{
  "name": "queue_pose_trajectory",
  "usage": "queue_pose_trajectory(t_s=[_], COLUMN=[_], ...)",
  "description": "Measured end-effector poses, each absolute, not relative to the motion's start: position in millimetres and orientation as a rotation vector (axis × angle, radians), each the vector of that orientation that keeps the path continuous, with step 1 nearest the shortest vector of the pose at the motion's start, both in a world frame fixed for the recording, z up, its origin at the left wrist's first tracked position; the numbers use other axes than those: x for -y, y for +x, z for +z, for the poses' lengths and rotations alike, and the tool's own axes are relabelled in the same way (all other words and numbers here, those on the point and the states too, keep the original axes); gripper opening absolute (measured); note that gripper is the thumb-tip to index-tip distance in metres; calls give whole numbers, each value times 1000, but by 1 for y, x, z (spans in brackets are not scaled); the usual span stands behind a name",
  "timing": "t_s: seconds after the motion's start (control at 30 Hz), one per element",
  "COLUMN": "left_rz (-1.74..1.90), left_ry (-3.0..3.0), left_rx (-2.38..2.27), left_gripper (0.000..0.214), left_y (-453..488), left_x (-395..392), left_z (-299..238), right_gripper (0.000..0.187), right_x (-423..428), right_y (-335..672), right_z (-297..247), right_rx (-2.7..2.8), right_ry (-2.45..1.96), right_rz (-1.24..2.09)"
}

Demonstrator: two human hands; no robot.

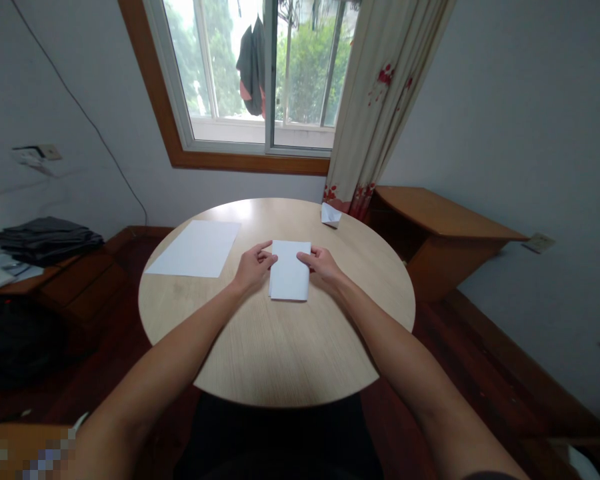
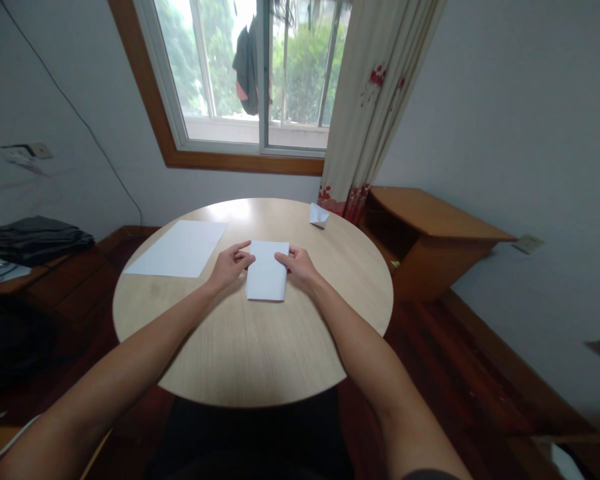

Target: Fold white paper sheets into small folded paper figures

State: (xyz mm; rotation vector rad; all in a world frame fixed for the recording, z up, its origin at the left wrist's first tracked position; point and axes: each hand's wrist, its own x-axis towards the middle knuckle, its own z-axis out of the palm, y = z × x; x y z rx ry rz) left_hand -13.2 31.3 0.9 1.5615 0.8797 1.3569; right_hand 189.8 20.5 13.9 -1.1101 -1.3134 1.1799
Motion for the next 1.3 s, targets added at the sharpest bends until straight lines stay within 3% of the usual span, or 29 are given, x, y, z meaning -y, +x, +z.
queue_pose_trajectory(t_s=[0.13,0.4,0.8,1.3], left_rz=[1479,1701,1544,1481], left_ry=[1712,1872,1522,1489], left_rx=[-917,-1046,-936,-915], left_gripper=[50,25,27,35], left_y=[-12,-9,-10,-12], left_x=[-28,-16,-30,-31], left_z=[4,18,8,10], right_gripper=[41,30,32,39], right_x=[-17,-8,-10,-8], right_y=[186,185,186,186], right_z=[19,28,22,23], right_rx=[1377,1580,1694,1677], right_ry=[-966,-1029,-1062,-1018], right_rz=[939,344,438,540])
